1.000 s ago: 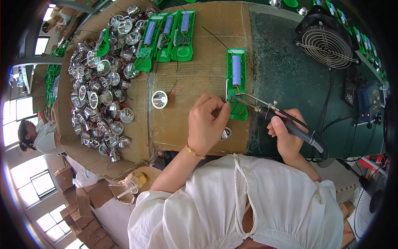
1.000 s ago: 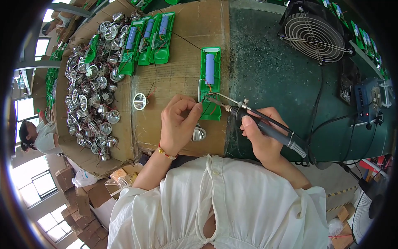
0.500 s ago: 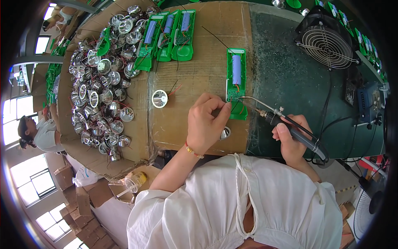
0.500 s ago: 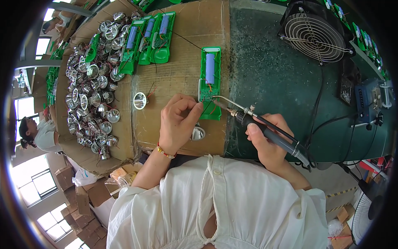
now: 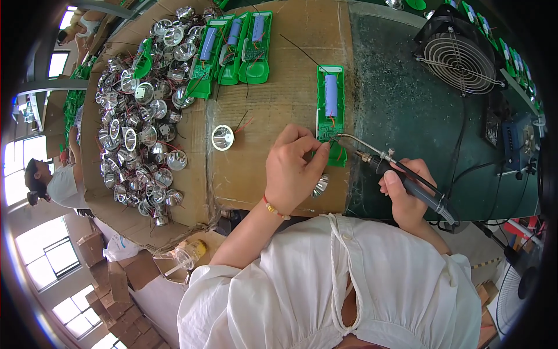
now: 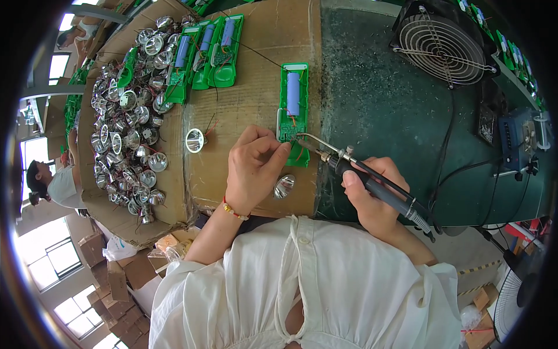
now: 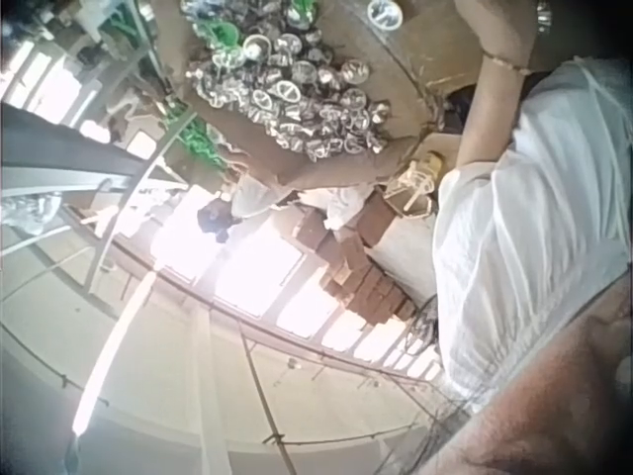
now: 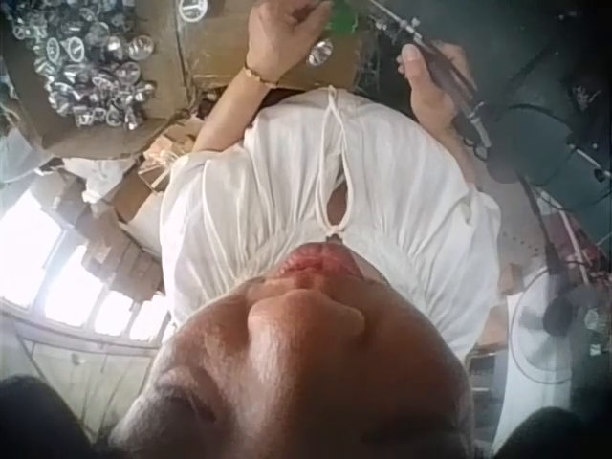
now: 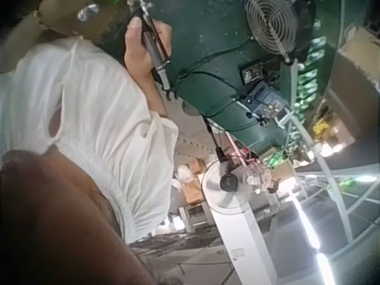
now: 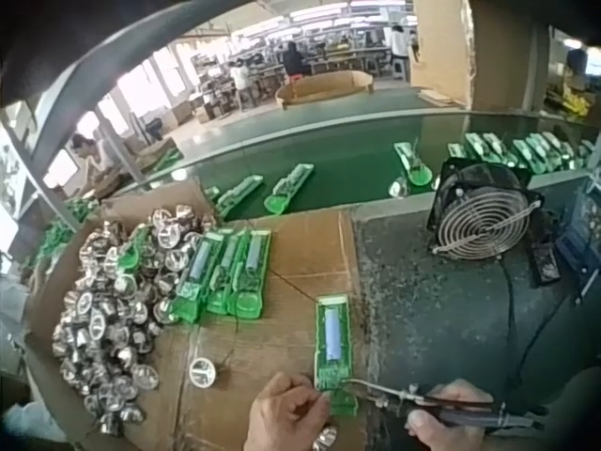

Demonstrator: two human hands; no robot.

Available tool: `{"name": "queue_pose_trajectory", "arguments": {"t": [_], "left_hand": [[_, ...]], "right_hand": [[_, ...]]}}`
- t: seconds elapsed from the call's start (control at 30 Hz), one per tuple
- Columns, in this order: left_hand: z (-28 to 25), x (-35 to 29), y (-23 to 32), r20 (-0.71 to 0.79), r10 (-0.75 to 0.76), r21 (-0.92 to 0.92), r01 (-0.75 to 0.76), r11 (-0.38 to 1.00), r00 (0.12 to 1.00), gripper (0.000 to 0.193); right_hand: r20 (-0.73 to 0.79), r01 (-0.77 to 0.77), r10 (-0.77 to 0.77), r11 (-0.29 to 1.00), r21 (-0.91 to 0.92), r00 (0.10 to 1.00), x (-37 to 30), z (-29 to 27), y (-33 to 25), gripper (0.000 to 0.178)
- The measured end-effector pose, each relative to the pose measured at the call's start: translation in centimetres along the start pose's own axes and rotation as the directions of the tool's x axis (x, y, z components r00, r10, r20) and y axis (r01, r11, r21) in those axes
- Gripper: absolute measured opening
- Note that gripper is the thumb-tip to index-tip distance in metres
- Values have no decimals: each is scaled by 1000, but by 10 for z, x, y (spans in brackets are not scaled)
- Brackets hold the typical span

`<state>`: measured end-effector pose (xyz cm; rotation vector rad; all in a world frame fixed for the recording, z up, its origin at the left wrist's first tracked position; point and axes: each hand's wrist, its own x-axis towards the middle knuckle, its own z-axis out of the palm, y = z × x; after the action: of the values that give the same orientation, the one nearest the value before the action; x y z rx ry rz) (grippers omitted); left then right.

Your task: Soldering electronic components and wires onto small circuit boards for portable lamps or flashlights.

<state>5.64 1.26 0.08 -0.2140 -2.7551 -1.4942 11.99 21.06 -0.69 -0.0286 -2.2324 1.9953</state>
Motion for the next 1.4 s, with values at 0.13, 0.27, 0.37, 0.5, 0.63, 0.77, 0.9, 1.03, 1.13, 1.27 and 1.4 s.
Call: {"name": "queue_pose_trajectory", "arguments": {"t": [0.13, 0.27, 0.37, 0.5, 0.63, 0.77, 0.9, 1.03, 1.13, 1.27, 1.4], "left_hand": [[0, 0, 0, 3, -35, -30, 35, 999, 999, 10], [0, 1, -1, 4, -14, -11, 14, 1000, 1000, 10], [0, 0, -3, -4, -15, -29, 15, 999, 1000, 11], [0, 2, -3, -3, -22, -36, 22, 999, 1000, 11], [-4, 5, 3, 14, -31, 26, 31, 999, 999, 11], [-22, 8, 5, 49, -147, -8, 148, 989, 988, 13], [-12, 52, 8, 270, -32, 250, -37, 968, 962, 15], [20, 166, 15, 284, 73, 441, -198, 875, 956, 18], [34, 264, 12, 137, 86, 437, -139, 889, 987, 23], [26, 330, 22, -179, 398, 727, -151, 670, 900, 48], [-7, 357, -17, 182, -71, 742, -90, 664, 981, 56]], "right_hand": [[-113, -123, 149, 970, 212, 982, -2, 4, -3, 17], [-125, -75, 108, 968, 240, 986, -1, 0, -1, 17], [-130, -75, 109, 967, 244, 986, 0, 1, 1, 16], [-149, -69, 108, 967, 244, 983, 4, 0, 2, 16], [-174, -46, 87, 973, 227, 981, 10, -8, 6, 16], [-295, 4, 68, 971, 239, 953, 17, -18, 10, 15], [-314, -101, 170, 969, 227, 934, 25, -27, 18, 16], [-311, -157, 227, 959, 234, 923, 27, -25, 19, 16], [-299, -211, 298, 933, 291, 906, 25, -19, 16, 14], [-322, -210, 268, 956, 205, 908, 25, -20, 18, 15], [-277, -203, 258, 956, 212, 926, 29, -17, 20, 15]]}}
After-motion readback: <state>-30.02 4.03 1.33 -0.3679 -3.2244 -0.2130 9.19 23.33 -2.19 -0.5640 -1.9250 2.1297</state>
